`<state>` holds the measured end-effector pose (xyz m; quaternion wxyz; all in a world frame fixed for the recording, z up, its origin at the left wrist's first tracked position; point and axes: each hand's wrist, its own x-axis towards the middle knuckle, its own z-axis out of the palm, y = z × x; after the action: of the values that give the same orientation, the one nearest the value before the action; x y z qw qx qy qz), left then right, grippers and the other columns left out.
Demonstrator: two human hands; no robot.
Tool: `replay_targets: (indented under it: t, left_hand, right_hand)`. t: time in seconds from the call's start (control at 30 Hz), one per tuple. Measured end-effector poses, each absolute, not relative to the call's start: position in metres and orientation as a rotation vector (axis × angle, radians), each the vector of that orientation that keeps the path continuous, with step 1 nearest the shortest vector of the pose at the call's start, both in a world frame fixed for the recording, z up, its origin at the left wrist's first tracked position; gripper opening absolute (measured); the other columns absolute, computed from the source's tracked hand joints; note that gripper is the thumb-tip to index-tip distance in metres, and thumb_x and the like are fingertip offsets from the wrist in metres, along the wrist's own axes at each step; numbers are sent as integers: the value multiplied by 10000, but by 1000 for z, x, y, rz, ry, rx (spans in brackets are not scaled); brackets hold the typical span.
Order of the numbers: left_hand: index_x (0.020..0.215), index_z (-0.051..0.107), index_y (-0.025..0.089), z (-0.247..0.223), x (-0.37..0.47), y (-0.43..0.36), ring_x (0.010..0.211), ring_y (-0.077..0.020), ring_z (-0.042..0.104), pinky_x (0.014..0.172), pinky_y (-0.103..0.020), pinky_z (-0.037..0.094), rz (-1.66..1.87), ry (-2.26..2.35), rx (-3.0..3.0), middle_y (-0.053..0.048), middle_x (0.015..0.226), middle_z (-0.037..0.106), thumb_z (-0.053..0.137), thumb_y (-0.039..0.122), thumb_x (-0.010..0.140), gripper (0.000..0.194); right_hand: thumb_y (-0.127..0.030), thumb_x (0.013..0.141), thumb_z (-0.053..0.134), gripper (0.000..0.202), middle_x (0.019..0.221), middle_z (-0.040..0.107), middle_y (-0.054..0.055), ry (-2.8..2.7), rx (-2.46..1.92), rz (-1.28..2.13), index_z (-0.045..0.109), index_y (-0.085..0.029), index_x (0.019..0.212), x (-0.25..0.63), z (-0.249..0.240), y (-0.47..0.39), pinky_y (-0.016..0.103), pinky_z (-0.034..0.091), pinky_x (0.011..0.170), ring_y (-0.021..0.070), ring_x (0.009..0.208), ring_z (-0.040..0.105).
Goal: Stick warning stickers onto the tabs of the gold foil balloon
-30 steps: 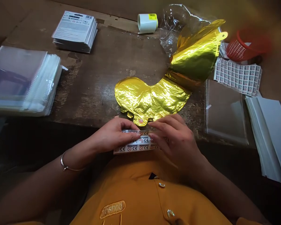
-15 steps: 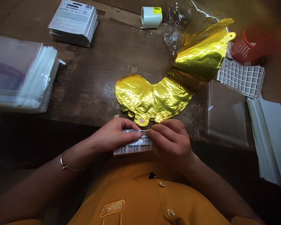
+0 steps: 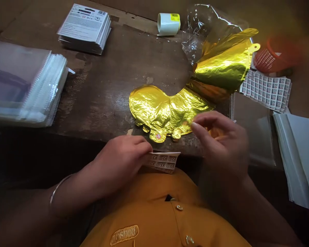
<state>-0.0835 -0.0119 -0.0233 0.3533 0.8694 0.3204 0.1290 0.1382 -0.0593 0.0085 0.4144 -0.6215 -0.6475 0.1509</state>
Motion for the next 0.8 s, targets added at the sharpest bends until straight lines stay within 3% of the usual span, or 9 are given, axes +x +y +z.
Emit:
replay_targets:
  t: [0.1,0.2,0.43,0.8]
  left_hand:
    - [795,666,178,-28,-83,-14,1209,-291,572,1086,-535,343,528,663,2705,-64,1224,673,510,157,904,192]
    - [804,638,166,-42,-81,-11,1293,-271,508,1171,-554,188,474,591,2747,-77,1315,618,504,162,921,178]
    - [841,625,158,-54,-84,-10,1273,-210,532,1201,-468,186,456,621,2686,-86,1332,603,507,123,914,143]
    - [859,640,155,-54,-82,-8,1250,-205,554,1198,-478,197,475,595,2664,-93,1312,617,496,112,917,161]
  right_hand:
    - [-185,810,663,50,814,640,15,-1705,-1633,516,649,-195,763,142,1,-36,311,447,735,168,797,595]
    - [-177,807,651,53,806,637,22,-1775,-1685,616,652,-179,755,139,-11,-21,320,432,757,173,802,587]
    - [-184,832,619,133,769,625,36,-1863,-1765,700,636,-174,700,135,-19,-18,325,410,749,185,815,557]
    - [-180,817,629,97,767,622,25,-1918,-1749,697,638,-169,721,133,-28,-13,318,407,752,167,787,552]
